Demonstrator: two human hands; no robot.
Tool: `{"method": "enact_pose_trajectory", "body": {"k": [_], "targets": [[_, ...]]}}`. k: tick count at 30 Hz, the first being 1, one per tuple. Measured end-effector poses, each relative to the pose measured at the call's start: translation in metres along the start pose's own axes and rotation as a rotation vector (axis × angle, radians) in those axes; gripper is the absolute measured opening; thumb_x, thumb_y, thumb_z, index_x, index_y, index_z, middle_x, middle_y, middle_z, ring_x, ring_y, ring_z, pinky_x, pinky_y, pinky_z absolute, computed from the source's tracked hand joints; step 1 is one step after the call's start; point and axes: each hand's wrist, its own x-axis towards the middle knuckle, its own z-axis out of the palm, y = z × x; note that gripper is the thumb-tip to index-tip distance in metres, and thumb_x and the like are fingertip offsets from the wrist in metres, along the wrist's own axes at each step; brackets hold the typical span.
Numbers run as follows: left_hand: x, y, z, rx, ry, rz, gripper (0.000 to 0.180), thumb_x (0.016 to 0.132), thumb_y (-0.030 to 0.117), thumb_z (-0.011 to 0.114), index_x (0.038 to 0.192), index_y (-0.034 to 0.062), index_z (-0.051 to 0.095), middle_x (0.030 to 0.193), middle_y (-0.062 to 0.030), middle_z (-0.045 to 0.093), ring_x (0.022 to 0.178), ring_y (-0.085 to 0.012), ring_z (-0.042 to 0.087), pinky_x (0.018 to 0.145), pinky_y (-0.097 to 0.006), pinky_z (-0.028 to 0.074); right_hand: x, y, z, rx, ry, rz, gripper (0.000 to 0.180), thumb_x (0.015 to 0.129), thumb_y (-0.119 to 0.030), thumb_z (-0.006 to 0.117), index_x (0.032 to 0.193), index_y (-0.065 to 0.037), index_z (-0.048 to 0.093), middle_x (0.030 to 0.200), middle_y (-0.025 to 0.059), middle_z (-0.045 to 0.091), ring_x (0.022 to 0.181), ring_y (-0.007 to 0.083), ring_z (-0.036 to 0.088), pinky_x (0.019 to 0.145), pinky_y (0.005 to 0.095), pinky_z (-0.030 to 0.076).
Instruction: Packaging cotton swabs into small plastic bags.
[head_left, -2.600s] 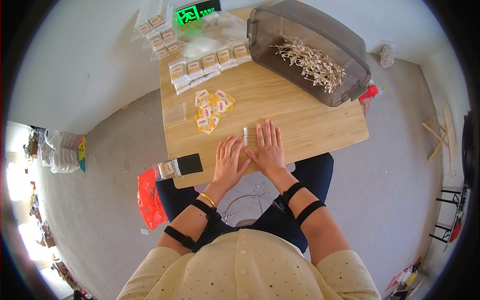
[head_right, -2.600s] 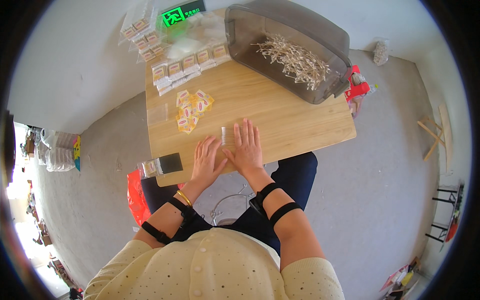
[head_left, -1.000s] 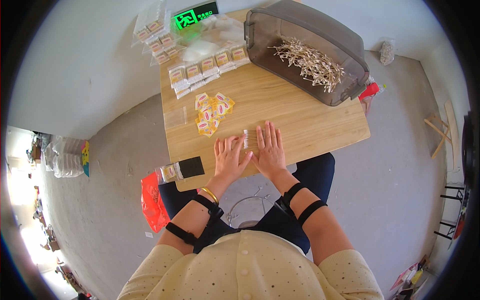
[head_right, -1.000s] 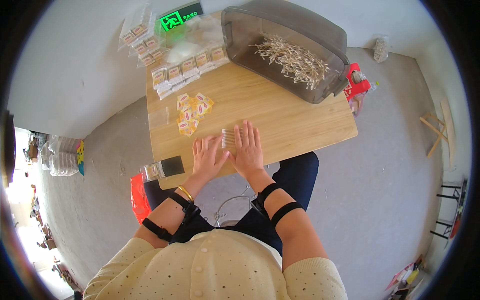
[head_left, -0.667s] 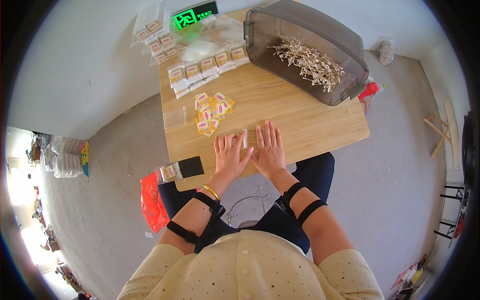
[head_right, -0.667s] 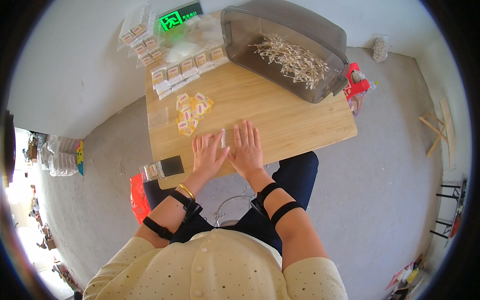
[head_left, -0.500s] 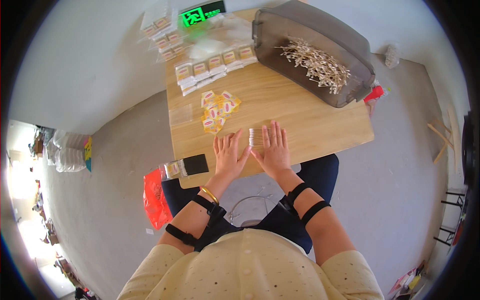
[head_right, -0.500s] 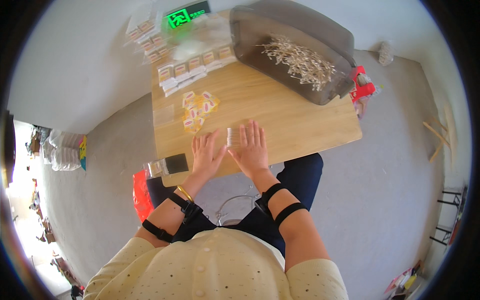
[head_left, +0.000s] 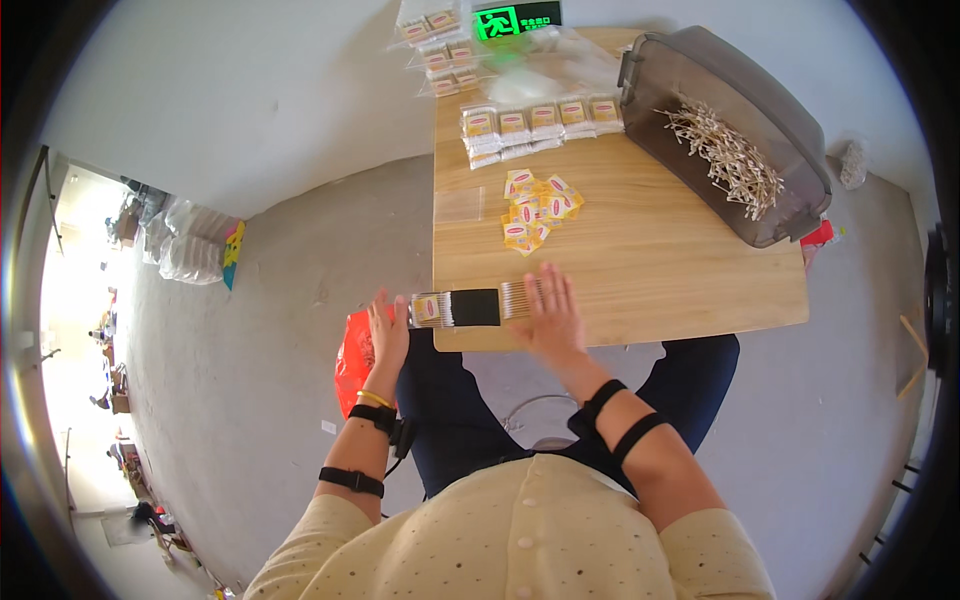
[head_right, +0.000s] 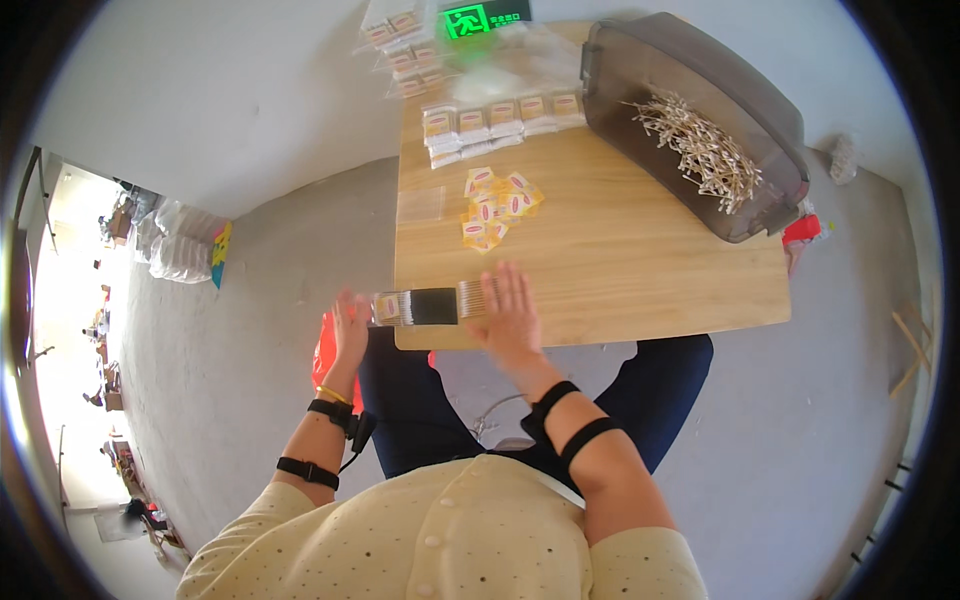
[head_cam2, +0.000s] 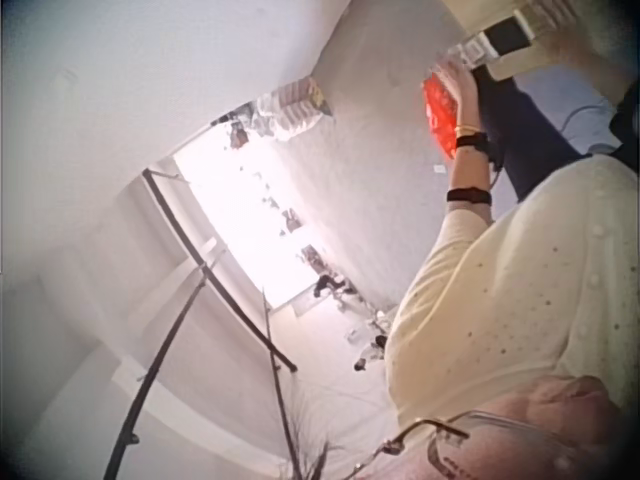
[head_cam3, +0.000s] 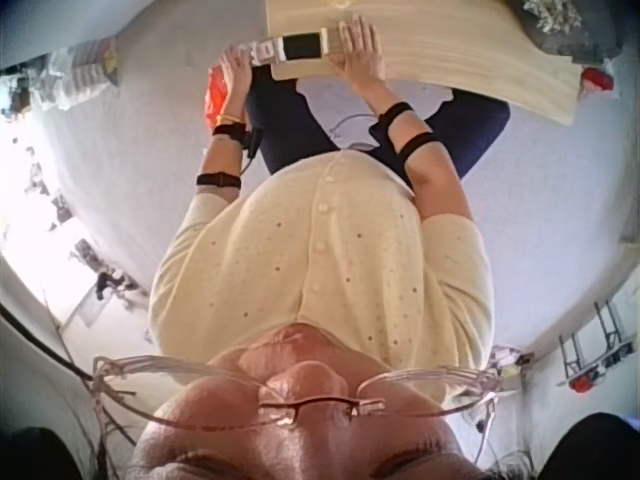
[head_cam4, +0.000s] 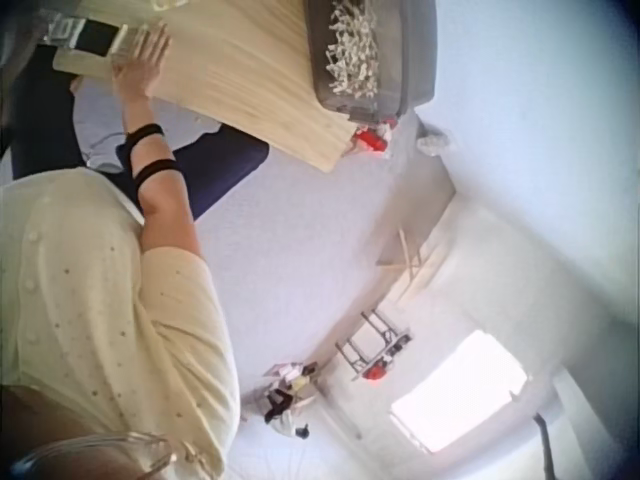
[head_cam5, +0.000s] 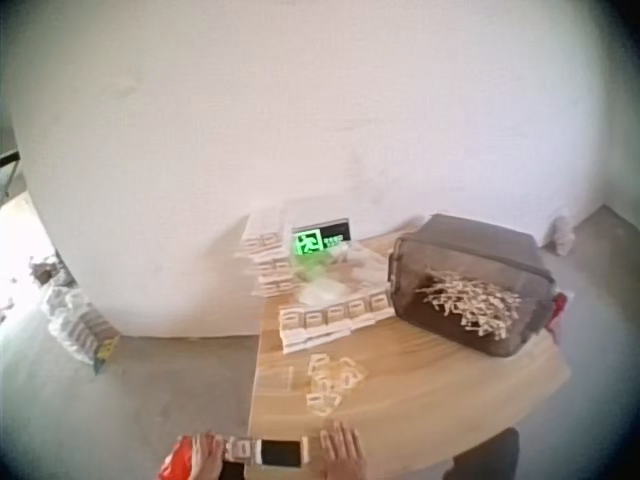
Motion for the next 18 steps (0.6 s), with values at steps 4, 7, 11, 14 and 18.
{"method": "enact_pose_trajectory", "body": {"k": [4, 7, 11, 14, 18], "targets": [[0.015, -0.016, 0.023, -0.386, -0.138, -0.453, 0.06, 0.103, 0.052, 0.053, 0.129, -0.0006, 0.059, 0.115, -0.0225, 0.068, 0.107, -0.0365, 0.066, 0.094, -0.043, 0.051, 0.014, -0.051, 0.013, 0.006, 0.003, -0.105, 0.092, 0.095, -0.058, 0.053, 0.161, -0.002, 0.021, 0.168, 0.0238, 0.014, 0.157, 0.0355, 0.011, 0.128, 0.0497, 0.01], [0.017, -0.008, 0.034, -0.267, -0.015, -0.369, 0.067, 0.098, 0.063, 0.054, 0.09, -0.002, 0.067, 0.085, -0.0207, 0.07, 0.086, -0.0345, 0.069, 0.079, -0.044, 0.052, 0.017, -0.067, 0.018, 0.016, 0.066, -0.138, 0.089, 0.096, -0.056, 0.053, 0.16, -0.003, 0.023, 0.168, 0.0236, 0.015, 0.157, 0.0358, 0.012, 0.128, 0.0496, 0.011], [0.016, 0.023, 0.035, -0.158, -0.119, -0.407, 0.068, 0.096, 0.063, 0.057, 0.079, -0.0022, 0.064, 0.075, -0.0192, 0.067, 0.074, -0.0322, 0.067, 0.07, -0.044, 0.051, 0.015, -0.068, 0.017, 0.09, 0.074, -0.107, 0.078, 0.098, -0.044, 0.053, 0.16, -0.004, 0.026, 0.167, 0.023, 0.018, 0.157, 0.0354, 0.014, 0.128, 0.0501, 0.012], [0.015, 0.016, 0.041, -0.238, -0.099, -0.424, 0.066, 0.095, 0.059, 0.063, 0.073, -0.003, 0.062, 0.066, -0.0142, 0.062, 0.065, -0.0236, 0.062, 0.065, -0.039, 0.049, 0.016, -0.078, 0.014, 0.107, 0.075, -0.099, 0.074, 0.099, -0.038, 0.052, 0.16, -0.005, 0.026, 0.167, 0.0219, 0.018, 0.157, 0.0348, 0.014, 0.127, 0.0511, 0.012], [0.012, 0.003, 0.055, -0.567, -0.15, -0.561, 0.06, 0.097, 0.053, 0.066, 0.082, -0.0044, 0.066, 0.073, -0.0067, 0.063, 0.07, -0.0141, 0.058, 0.067, -0.034, 0.049, 0.017, -0.083, 0.011, 0.09, 0.07, -0.072, 0.074, 0.099, -0.036, 0.052, 0.161, -0.007, 0.025, 0.168, 0.0198, 0.016, 0.157, 0.0344, 0.013, 0.127, 0.0525, 0.012]]}}
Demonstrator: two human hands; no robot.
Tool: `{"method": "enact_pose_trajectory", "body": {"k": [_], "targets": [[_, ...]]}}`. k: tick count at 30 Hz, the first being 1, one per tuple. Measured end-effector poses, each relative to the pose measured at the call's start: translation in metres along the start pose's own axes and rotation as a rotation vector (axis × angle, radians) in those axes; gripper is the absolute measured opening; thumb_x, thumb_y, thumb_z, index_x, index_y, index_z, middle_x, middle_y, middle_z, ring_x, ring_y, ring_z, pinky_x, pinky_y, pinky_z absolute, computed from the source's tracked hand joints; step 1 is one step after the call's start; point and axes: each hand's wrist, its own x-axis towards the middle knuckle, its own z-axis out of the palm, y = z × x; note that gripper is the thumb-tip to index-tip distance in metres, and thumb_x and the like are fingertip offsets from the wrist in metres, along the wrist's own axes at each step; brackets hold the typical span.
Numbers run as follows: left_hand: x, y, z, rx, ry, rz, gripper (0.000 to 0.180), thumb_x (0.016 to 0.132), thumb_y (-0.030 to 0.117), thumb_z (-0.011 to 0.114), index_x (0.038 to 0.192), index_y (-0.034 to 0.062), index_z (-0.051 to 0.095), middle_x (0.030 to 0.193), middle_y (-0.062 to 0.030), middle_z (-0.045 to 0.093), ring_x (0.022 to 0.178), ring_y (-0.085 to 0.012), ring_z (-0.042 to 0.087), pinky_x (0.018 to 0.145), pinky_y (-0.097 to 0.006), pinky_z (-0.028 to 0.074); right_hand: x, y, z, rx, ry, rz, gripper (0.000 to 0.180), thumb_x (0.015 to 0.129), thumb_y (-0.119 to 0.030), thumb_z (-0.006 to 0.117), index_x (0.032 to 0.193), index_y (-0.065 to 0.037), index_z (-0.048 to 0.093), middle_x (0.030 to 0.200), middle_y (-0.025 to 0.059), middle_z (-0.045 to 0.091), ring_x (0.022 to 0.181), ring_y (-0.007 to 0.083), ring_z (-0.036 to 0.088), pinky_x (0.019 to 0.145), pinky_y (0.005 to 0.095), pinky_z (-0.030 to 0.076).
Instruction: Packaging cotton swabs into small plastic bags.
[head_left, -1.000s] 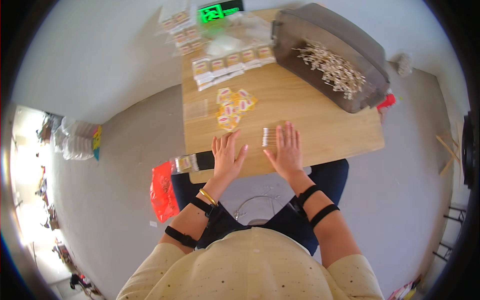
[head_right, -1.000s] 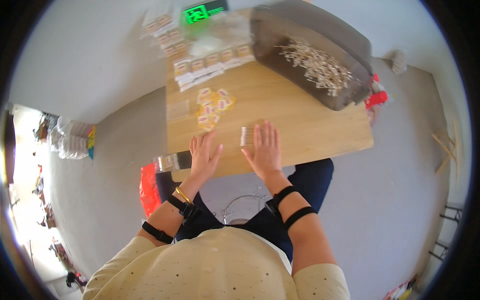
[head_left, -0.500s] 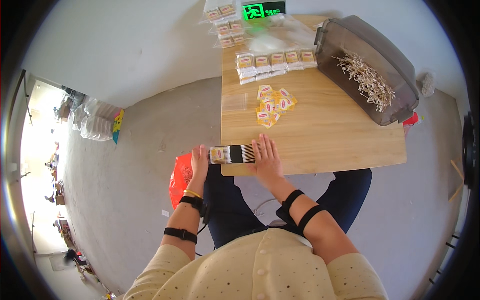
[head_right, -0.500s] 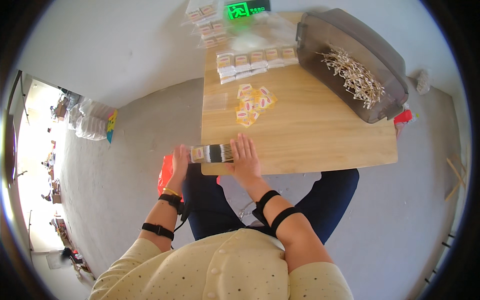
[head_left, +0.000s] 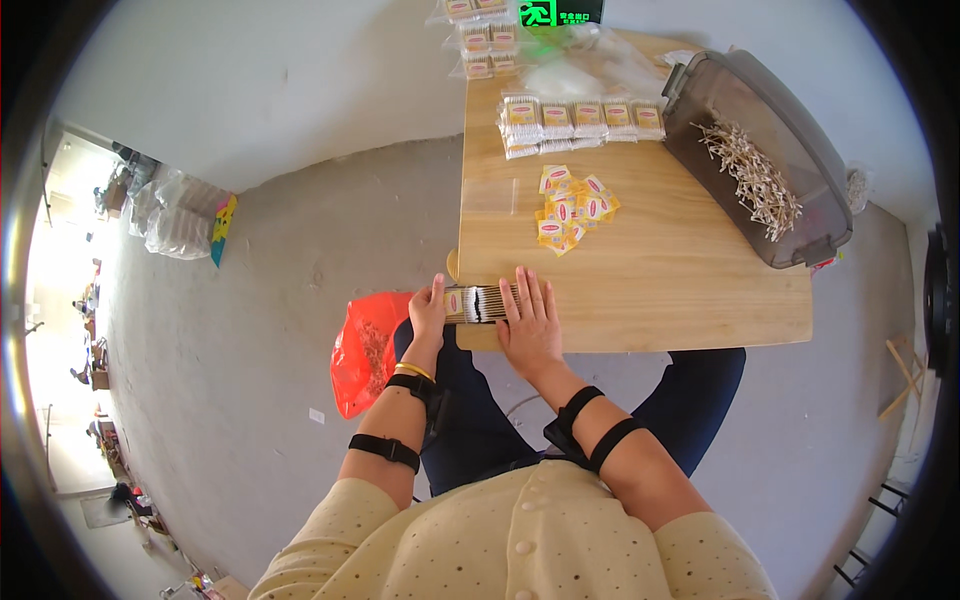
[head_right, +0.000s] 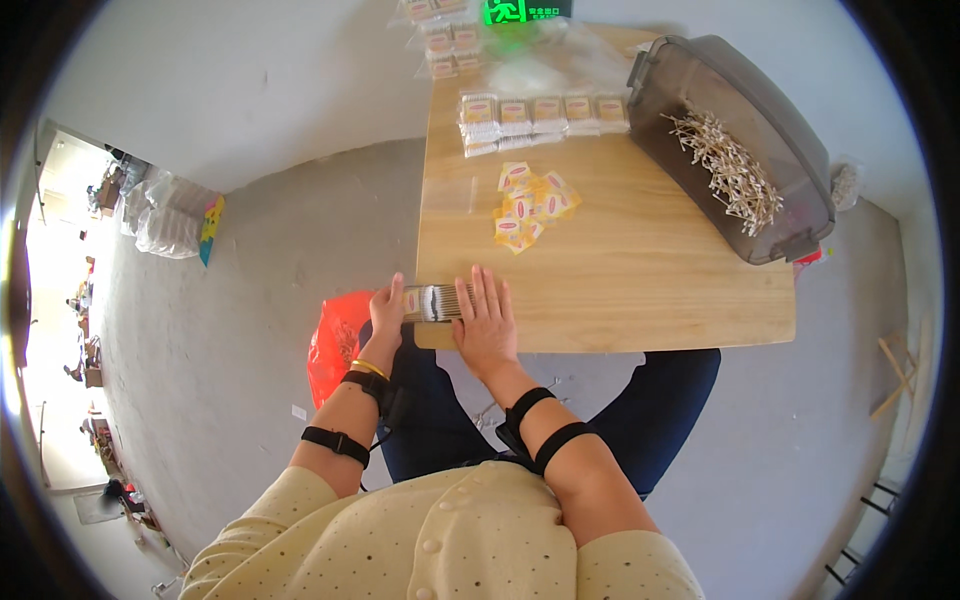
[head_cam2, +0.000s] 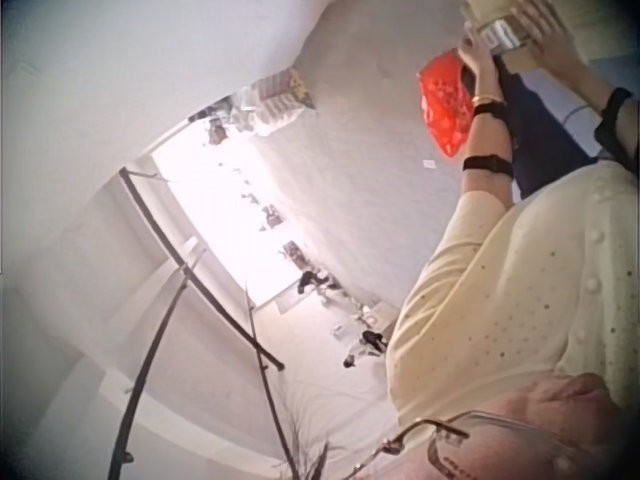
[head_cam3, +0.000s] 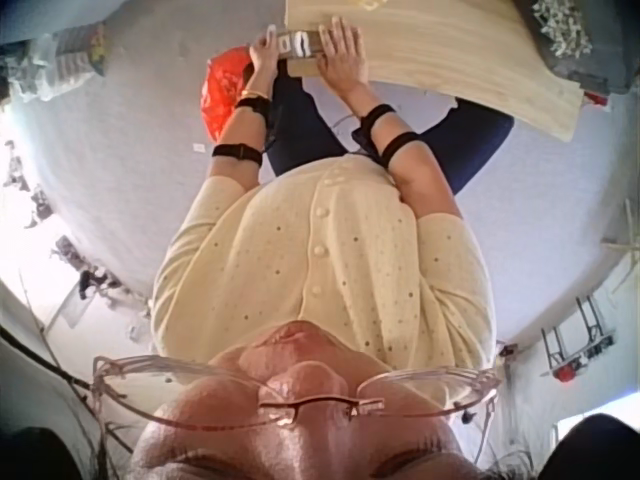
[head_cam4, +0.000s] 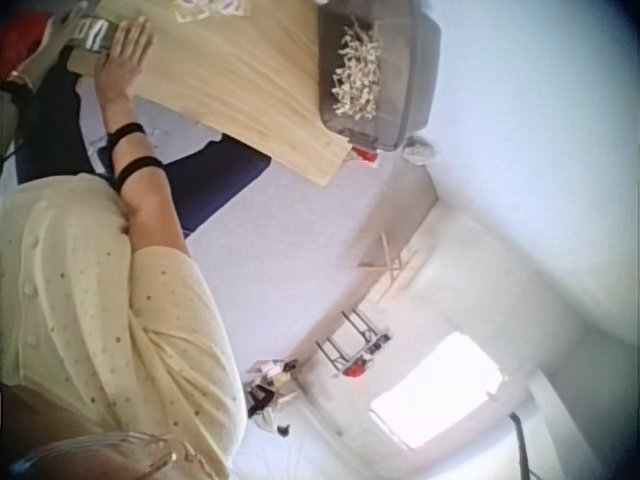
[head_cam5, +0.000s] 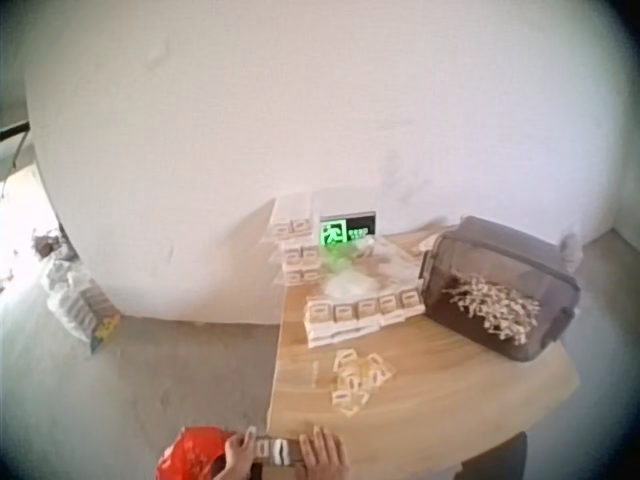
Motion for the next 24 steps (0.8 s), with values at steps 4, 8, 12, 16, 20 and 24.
{"method": "enact_pose_trajectory", "body": {"k": [4, 8, 12, 16, 20, 24], "targets": [[0.001, -0.007, 0.005, -0.285, -0.106, -0.159, 0.056, 0.1, 0.05, 0.063, 0.105, -0.0057, 0.07, 0.09, -0.0047, 0.068, 0.081, -0.0122, 0.062, 0.074, -0.03, 0.051, 0.001, -0.001, 0.002, -0.022, -0.015, 0.009, 0.075, 0.099, -0.039, 0.052, 0.162, -0.008, 0.024, 0.169, 0.0194, 0.015, 0.157, 0.0346, 0.012, 0.127, 0.0534, 0.012], [-0.004, -0.002, 0.008, -0.375, -0.109, -0.149, 0.052, 0.102, 0.047, 0.062, 0.108, -0.005, 0.069, 0.091, -0.004, 0.068, 0.081, -0.0114, 0.062, 0.073, -0.03, 0.051, 0.005, -0.011, 0.01, -0.01, -0.045, 0.025, 0.082, 0.098, -0.048, 0.054, 0.162, -0.008, 0.022, 0.169, 0.0197, 0.014, 0.157, 0.0349, 0.011, 0.126, 0.055, 0.01], [-0.005, 0.006, 0.002, -0.159, -0.049, -0.011, 0.049, 0.103, 0.044, 0.06, 0.094, -0.0034, 0.068, 0.083, -0.0034, 0.065, 0.077, -0.0108, 0.058, 0.071, -0.03, 0.049, 0.012, -0.035, 0.018, -0.001, -0.084, 0.019, 0.089, 0.095, -0.056, 0.057, 0.162, -0.007, 0.024, 0.169, 0.0198, 0.013, 0.158, 0.0346, 0.009, 0.126, 0.0563, 0.008], [-0.011, 0.019, -0.002, 0.02, 0.001, 0.147, 0.054, 0.105, 0.045, 0.054, 0.081, -0.0024, 0.061, 0.072, -0.0035, 0.056, 0.071, -0.0128, 0.051, 0.067, -0.032, 0.046, 0.013, -0.036, 0.015, 0.034, -0.065, 0.048, 0.094, 0.093, -0.059, 0.057, 0.16, -0.003, 0.025, 0.169, 0.0182, 0.015, 0.158, 0.0308, 0.009, 0.126, 0.055, 0.007], [-0.001, 0.017, -0.025, -0.006, 0.022, 0.074, 0.055, 0.106, 0.046, 0.052, 0.08, -0.0019, 0.057, 0.069, -0.0045, 0.053, 0.067, -0.0157, 0.049, 0.065, -0.035, 0.044, 0.005, -0.017, 0.004, 0.015, -0.083, 0.075, 0.097, 0.094, -0.06, 0.055, 0.16, 0.002, 0.021, 0.169, 0.0201, 0.013, 0.158, 0.0314, 0.008, 0.127, 0.0522, 0.007], [0.002, 0.014, -0.028, 0.243, -0.008, 0.258, 0.053, 0.104, 0.044, 0.055, 0.08, -0.0029, 0.055, 0.066, -0.0142, 0.051, 0.063, -0.0222, 0.047, 0.063, -0.041, 0.043, 0.005, -0.016, 0.002, -0.074, -0.111, 0.01, 0.099, 0.094, -0.06, 0.056, 0.159, 0.004, 0.019, 0.169, 0.0202, 0.013, 0.158, 0.0317, 0.008, 0.127, 0.0502, 0.008]]}}
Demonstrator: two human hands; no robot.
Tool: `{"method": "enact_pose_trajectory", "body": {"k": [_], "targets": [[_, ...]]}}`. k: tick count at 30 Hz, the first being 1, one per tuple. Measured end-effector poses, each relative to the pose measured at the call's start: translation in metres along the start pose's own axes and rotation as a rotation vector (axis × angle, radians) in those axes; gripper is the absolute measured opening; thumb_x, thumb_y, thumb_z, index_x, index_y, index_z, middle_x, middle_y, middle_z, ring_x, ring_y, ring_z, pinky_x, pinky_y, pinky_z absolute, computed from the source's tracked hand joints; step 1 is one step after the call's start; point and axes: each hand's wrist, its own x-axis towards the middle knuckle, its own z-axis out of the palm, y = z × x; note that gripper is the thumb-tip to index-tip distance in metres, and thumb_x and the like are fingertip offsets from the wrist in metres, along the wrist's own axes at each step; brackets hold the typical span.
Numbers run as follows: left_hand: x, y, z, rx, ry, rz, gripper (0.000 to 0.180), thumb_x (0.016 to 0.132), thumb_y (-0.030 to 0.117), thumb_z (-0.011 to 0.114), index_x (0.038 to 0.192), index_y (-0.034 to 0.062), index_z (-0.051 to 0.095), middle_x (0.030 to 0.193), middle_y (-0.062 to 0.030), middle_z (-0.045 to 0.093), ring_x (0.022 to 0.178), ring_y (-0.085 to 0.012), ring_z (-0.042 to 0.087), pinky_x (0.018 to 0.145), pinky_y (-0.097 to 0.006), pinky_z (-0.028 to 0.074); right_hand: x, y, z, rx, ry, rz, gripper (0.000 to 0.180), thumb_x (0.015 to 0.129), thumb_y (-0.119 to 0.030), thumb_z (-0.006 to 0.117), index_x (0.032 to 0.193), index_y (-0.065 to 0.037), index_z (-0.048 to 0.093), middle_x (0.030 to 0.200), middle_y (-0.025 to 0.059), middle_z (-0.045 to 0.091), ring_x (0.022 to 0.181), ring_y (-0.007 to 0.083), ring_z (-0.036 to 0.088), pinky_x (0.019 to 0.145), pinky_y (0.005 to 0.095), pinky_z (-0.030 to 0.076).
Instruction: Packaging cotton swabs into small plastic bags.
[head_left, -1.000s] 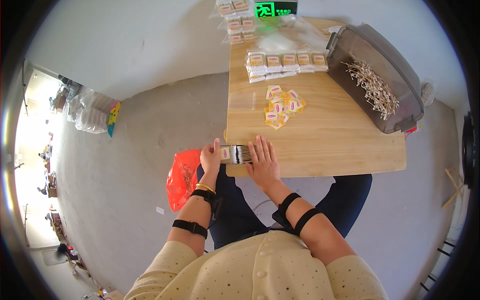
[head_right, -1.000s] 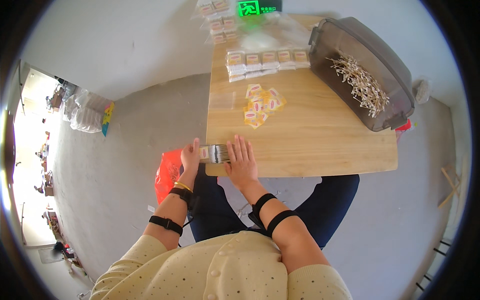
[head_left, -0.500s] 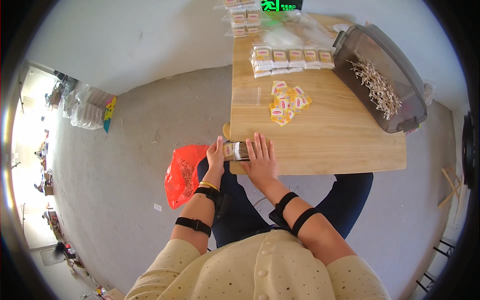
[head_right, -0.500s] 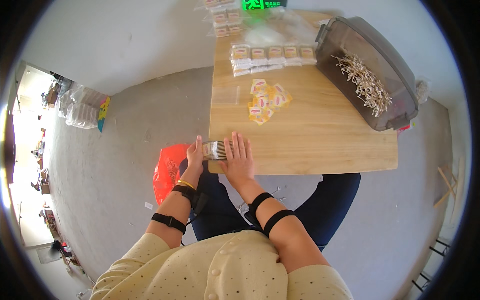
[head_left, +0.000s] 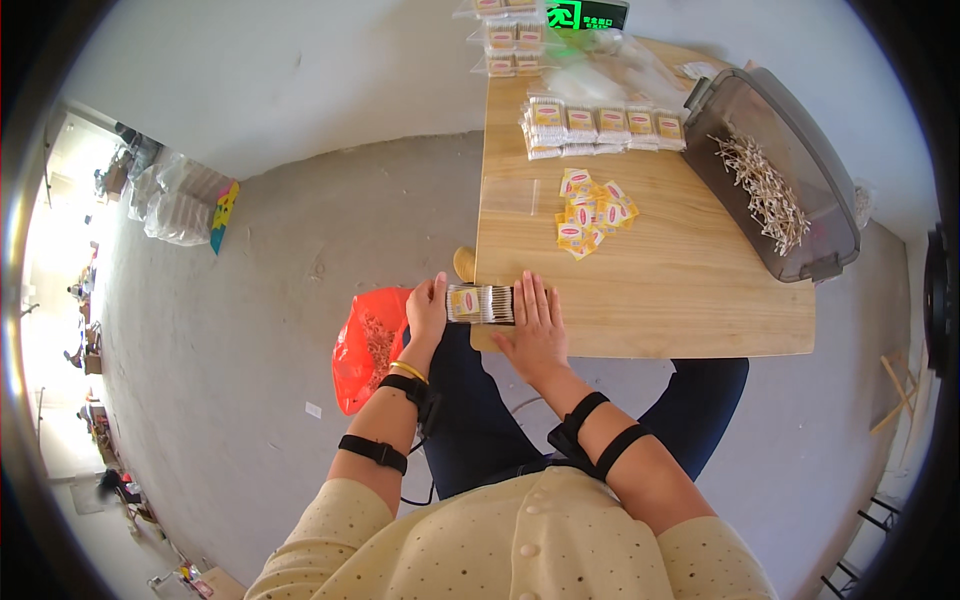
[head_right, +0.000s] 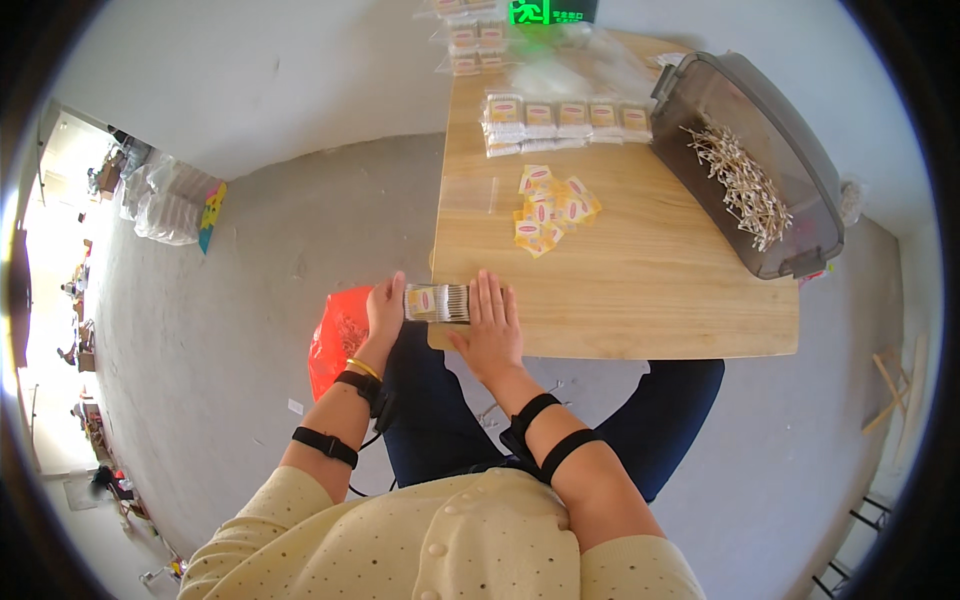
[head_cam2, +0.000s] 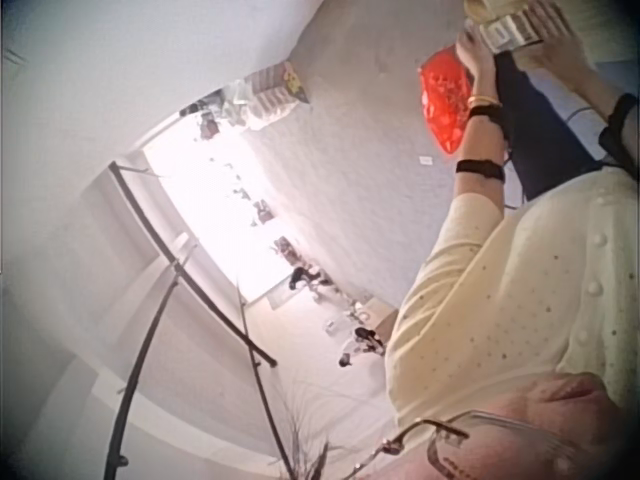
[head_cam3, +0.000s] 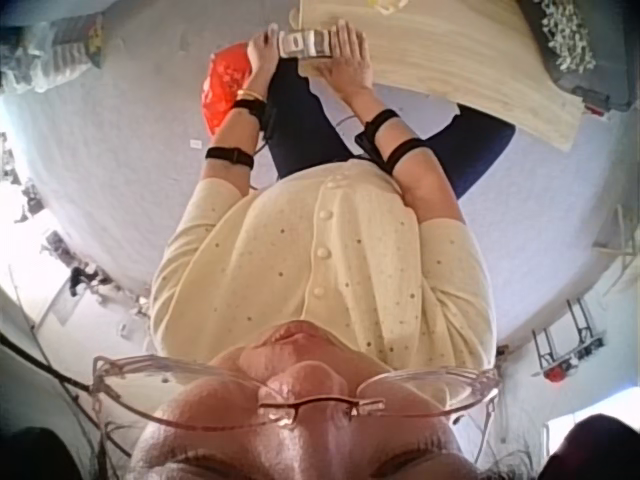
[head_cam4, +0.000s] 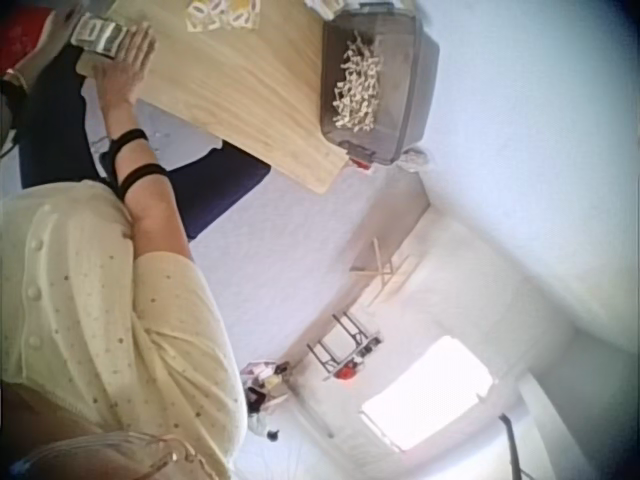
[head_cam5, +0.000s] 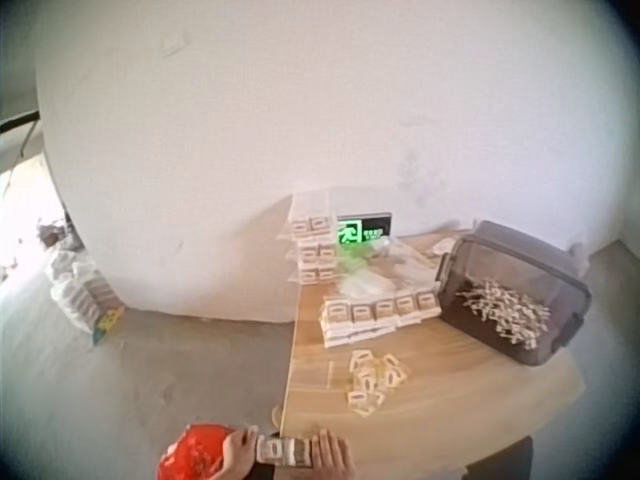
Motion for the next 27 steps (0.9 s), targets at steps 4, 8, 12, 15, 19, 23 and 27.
{"method": "enact_pose_trajectory", "body": {"k": [4, 8, 12, 15, 19, 23, 27], "targets": [[-0.004, 0.004, 0.007, 0.002, 0.072, 0.093, 0.051, 0.102, 0.041, 0.059, 0.078, -0.0032, 0.054, 0.067, -0.0191, 0.052, 0.06, -0.0288, 0.045, 0.06, -0.042, 0.041, 0.006, -0.008, 0.003, -0.024, -0.016, 0.007, 0.102, 0.092, -0.062, 0.057, 0.158, 0.007, 0.02, 0.169, 0.0212, 0.012, 0.158, 0.0323, 0.008, 0.128, 0.0491, 0.008], [-0.003, 0.003, 0.005, 0.029, 0.072, 0.103, 0.049, 0.102, 0.039, 0.061, 0.078, -0.0026, 0.054, 0.067, -0.0201, 0.057, 0.06, -0.0334, 0.055, 0.06, -0.044, 0.044, 0.015, -0.031, 0.002, 0.004, -0.074, -0.042, 0.103, 0.092, -0.063, 0.056, 0.158, 0.008, 0.022, 0.169, 0.0219, 0.013, 0.158, 0.0331, 0.009, 0.128, 0.0481, 0.009], [-0.004, 0.003, 0.006, -0.08, 0.043, 0.121, 0.048, 0.102, 0.039, 0.061, 0.078, -0.0027, 0.054, 0.068, -0.0206, 0.057, 0.061, -0.0325, 0.055, 0.061, -0.043, 0.044, 0.011, -0.035, 0.007, 0.039, -0.003, -0.023, 0.102, 0.092, -0.062, 0.057, 0.157, 0.008, 0.023, 0.168, 0.0222, 0.015, 0.158, 0.0338, 0.01, 0.127, 0.0476, 0.011], [0.0, -0.002, 0.013, -0.063, -0.017, 0.125, 0.048, 0.103, 0.039, 0.058, 0.079, -0.0026, 0.056, 0.068, -0.0189, 0.058, 0.062, -0.0312, 0.057, 0.062, -0.043, 0.045, 0.01, -0.018, 0.011, 0.058, 0.013, -0.057, 0.099, 0.093, -0.059, 0.057, 0.157, 0.008, 0.024, 0.168, 0.0218, 0.016, 0.157, 0.034, 0.011, 0.127, 0.0478, 0.012], [0.017, -0.024, 0.009, -0.073, -0.171, -0.234, 0.053, 0.106, 0.046, 0.047, 0.077, 0.0028, 0.058, 0.066, -0.0124, 0.058, 0.062, -0.0224, 0.055, 0.06, -0.04, 0.044, 0.0, 0.025, -0.004, 0.159, 0.064, -0.122, 0.085, 0.094, -0.043, 0.064, 0.155, 0.004, 0.03, 0.164, 0.02, 0.026, 0.154, 0.0357, 0.022, 0.126, 0.0499, 0.018], [0.027, -0.095, -0.042, -0.363, 0.217, -0.064, 0.031, 0.105, 0.033, 0.056, 0.105, 0.0025, 0.06, 0.092, -0.0089, 0.061, 0.083, -0.0177, 0.059, 0.074, -0.034, 0.05, -0.01, 0.078, -0.026, 0.269, 0.233, -0.068, 0.063, 0.089, -0.029, 0.069, 0.143, -0.004, 0.049, 0.149, 0.0203, 0.044, 0.14, 0.0382, 0.039, 0.117, 0.0509, 0.031], [0.009, -0.027, -0.024, -0.327, 0.353, 0.106, 0.02, 0.106, 0.022, 0.056, 0.108, 0.0017, 0.058, 0.096, -0.0084, 0.06, 0.087, -0.0196, 0.058, 0.079, -0.035, 0.05, -0.034, 0.197, -0.047, 0.079, 0.48, 0.275, 0.041, 0.083, -0.02, 0.075, 0.12, -0.009, 0.06, 0.124, 0.018, 0.055, 0.115, 0.0378, 0.05, 0.098, 0.0495, 0.042]]}}
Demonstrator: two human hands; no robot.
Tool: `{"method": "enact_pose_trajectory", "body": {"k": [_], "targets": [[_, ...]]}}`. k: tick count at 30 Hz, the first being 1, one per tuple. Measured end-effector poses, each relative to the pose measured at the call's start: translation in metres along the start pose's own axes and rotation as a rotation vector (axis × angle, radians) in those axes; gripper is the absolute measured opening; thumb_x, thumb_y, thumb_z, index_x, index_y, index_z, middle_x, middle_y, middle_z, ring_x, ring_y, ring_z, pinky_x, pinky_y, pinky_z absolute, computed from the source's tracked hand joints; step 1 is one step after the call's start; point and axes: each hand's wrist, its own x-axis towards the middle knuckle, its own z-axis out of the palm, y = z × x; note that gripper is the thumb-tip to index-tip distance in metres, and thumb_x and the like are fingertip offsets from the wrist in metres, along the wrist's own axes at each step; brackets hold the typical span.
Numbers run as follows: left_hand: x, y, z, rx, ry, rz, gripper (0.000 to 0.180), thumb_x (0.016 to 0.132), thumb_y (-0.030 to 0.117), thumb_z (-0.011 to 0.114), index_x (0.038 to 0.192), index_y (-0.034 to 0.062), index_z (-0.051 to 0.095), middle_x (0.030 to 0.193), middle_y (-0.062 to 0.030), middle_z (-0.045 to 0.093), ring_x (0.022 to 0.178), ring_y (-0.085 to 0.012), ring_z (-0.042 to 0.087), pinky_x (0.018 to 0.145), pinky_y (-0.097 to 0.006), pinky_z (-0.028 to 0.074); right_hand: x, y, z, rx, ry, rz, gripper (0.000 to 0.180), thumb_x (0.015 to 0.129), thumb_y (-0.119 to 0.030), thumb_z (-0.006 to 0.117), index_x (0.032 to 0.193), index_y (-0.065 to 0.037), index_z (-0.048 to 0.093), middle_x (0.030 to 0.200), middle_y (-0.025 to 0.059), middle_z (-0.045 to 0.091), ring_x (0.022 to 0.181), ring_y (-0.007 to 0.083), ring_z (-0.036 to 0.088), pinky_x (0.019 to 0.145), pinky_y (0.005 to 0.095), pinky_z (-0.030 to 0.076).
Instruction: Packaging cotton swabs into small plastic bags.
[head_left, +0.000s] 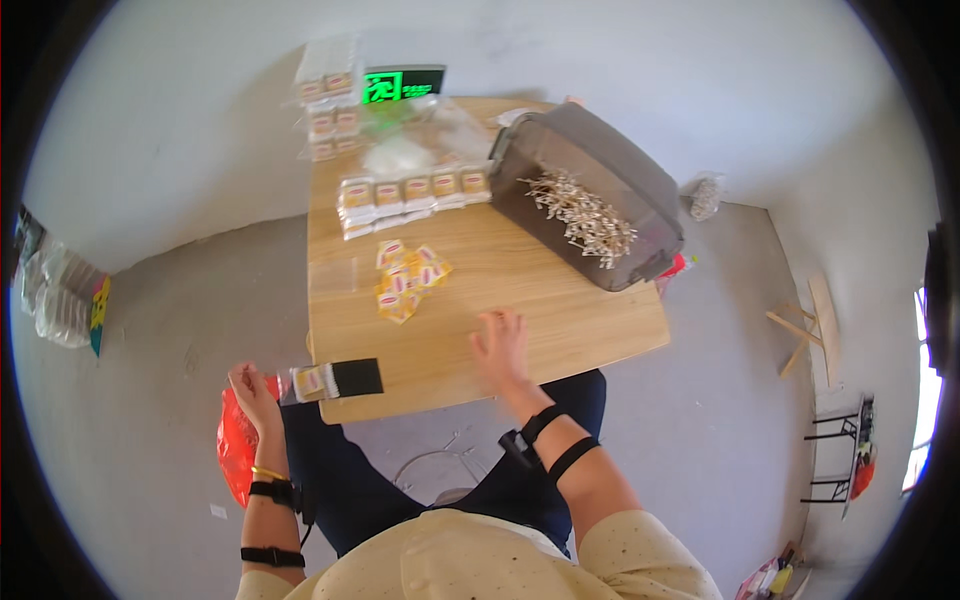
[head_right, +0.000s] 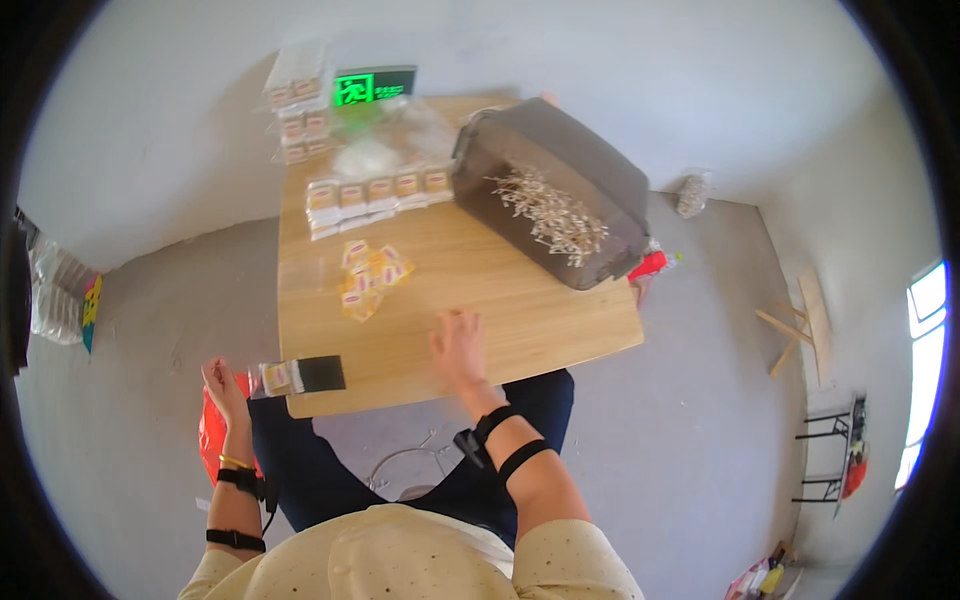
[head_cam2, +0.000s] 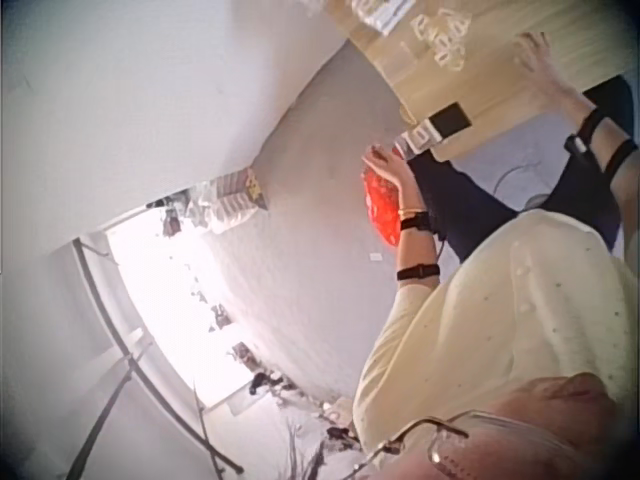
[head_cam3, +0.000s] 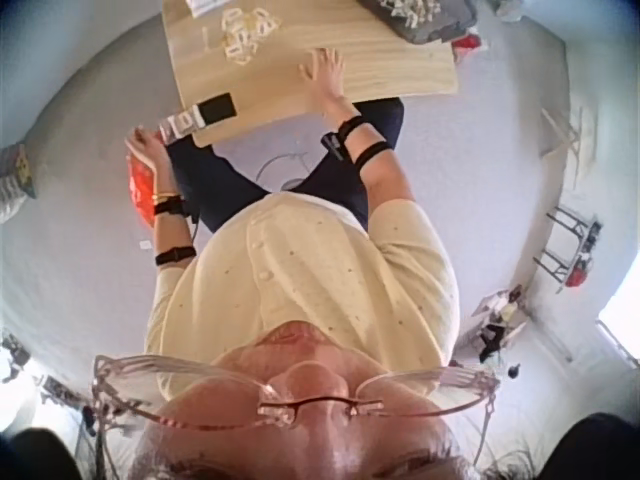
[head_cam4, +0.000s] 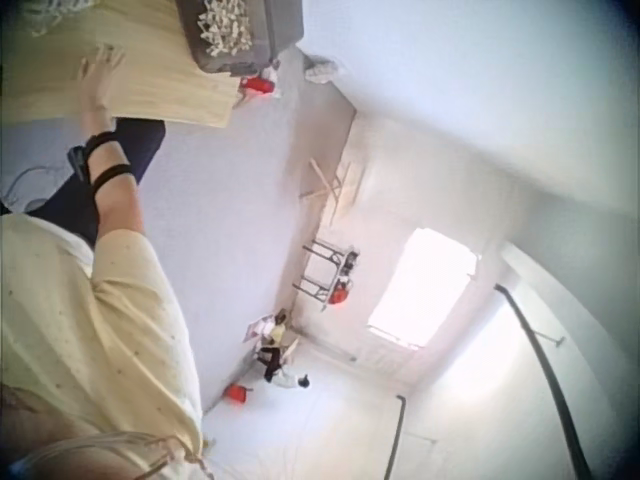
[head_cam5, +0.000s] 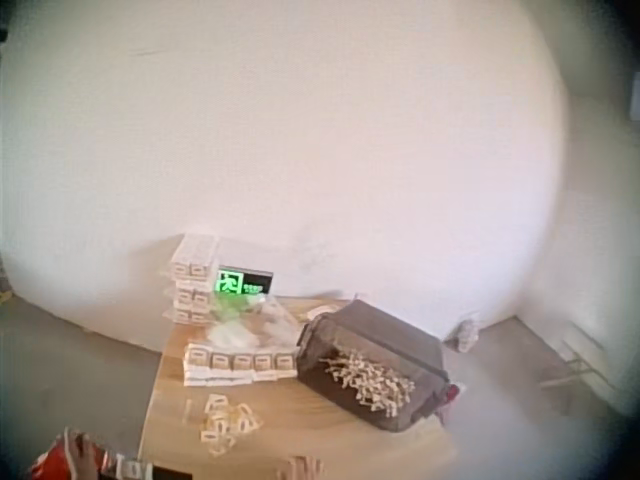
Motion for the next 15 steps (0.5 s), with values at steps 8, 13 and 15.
{"method": "enact_pose_trajectory", "body": {"k": [8, 13, 15], "targets": [[-0.136, 0.152, 0.112, 0.315, -0.855, 0.652, 0.039, 0.095, 0.017, 0.064, 0.132, 0.0092, 0.057, 0.132, -0.014, 0.057, 0.128, -0.0325, 0.053, 0.11, -0.047, 0.041, 0.092, 0.151, -0.073, -0.201, 0.173, 0.358, 0.027, 0.08, -0.018, 0.077, 0.104, -0.012, 0.065, 0.109, 0.012, 0.061, 0.11, 0.033, 0.057, 0.091, 0.0453, 0.048], [-0.159, 0.155, 0.16, 0.49, -1.003, 0.884, 0.056, 0.096, 0.029, 0.061, 0.147, 0.0133, 0.048, 0.153, -0.0109, 0.045, 0.147, -0.0337, 0.035, 0.125, -0.054, 0.021, 0.161, 0.189, -0.081, -0.206, 0.141, 0.446, 0.021, 0.083, -0.02, 0.076, 0.1, -0.013, 0.067, 0.102, 0.0071, 0.066, 0.102, 0.0302, 0.064, 0.086, 0.0459, 0.051], [-0.16, 0.15, 0.16, 0.539, -1.001, 0.884, 0.057, 0.096, 0.031, 0.06, 0.148, 0.0137, 0.048, 0.155, -0.01, 0.043, 0.149, -0.0328, 0.033, 0.126, -0.054, 0.018, 0.19, 0.189, -0.081, -0.189, 0.129, 0.384, 0.017, 0.085, -0.021, 0.074, 0.098, -0.012, 0.069, 0.103, 0.006, 0.069, 0.101, 0.0294, 0.066, 0.086, 0.0474, 0.053]]}}
